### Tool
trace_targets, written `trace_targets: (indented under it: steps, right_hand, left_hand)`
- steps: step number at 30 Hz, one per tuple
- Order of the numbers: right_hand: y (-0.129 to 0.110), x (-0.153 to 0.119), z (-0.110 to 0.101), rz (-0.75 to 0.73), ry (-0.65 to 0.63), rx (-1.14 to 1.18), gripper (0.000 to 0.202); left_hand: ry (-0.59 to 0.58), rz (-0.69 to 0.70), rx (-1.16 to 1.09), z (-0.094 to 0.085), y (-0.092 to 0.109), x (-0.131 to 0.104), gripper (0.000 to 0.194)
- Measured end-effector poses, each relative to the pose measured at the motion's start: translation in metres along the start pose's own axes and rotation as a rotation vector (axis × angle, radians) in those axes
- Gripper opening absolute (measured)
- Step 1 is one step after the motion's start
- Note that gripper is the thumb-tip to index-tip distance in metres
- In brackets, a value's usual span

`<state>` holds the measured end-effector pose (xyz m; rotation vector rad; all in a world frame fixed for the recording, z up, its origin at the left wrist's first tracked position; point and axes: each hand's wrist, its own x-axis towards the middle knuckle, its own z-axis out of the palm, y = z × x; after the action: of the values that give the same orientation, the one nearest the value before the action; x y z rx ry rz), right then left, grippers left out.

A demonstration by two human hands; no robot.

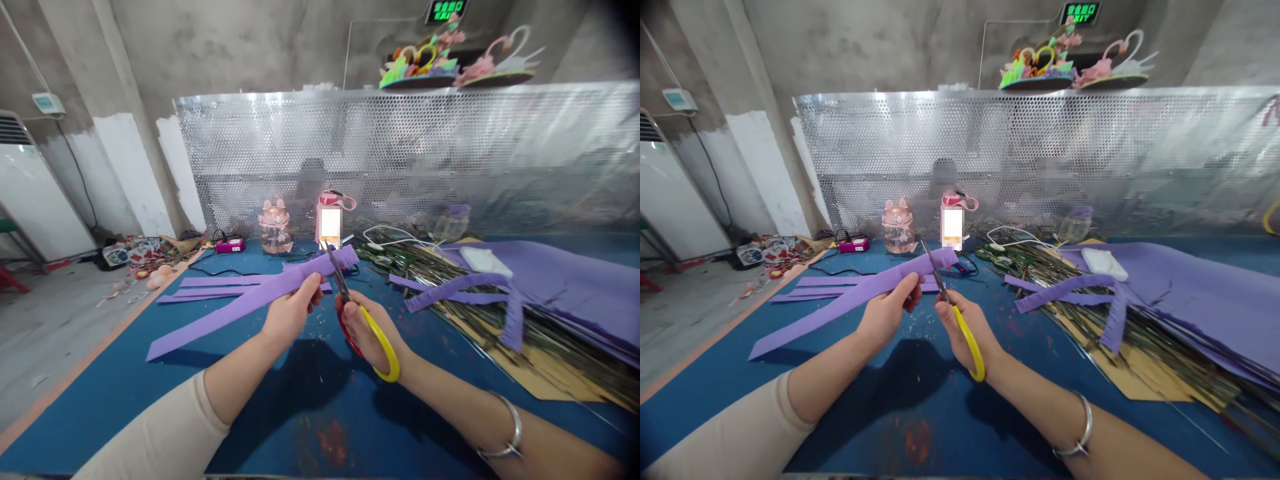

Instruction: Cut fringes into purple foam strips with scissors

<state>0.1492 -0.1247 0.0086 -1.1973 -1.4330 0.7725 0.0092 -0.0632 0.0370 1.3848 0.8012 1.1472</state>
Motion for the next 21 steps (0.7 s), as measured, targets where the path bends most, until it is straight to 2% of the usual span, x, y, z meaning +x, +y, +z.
trace_targets:
  steps: [4, 7, 10, 17, 21]
  right_hand:
    - [0.0020, 0.0011, -0.0018, -0.040, -0.074, -0.023, 0.047]
    - [-0.0007, 0.0012, -0.0033, -0.120, -0.168, -0.039, 0.056]
    - [-0.0046, 0.0011, -0.0039, -0.152, -0.203, -0.078, 0.058]
    - [-0.0020, 0.0021, -0.0043, -0.146, -0.108, -0.128, 0.058]
    - [-0.0006, 0.0016, -0.0052, -0.142, -0.081, -0.130, 0.056]
  left_hand:
    - [0.051, -0.003, 0.071, -0.0001, 0.0012, -0.0006, 0.038]
    - [0.087, 0.023, 0.066, -0.0004, -0.0003, 0.0017, 0.040]
    - [0.108, 0.026, 0.059, -0.0006, -0.0013, 0.0034, 0.041]
    - [0.050, -0.027, 0.161, 0.0005, 0.0005, -0.0014, 0.037]
    - [0.020, -0.007, 0.184, 0.0022, 0.0030, -0.0039, 0.035]
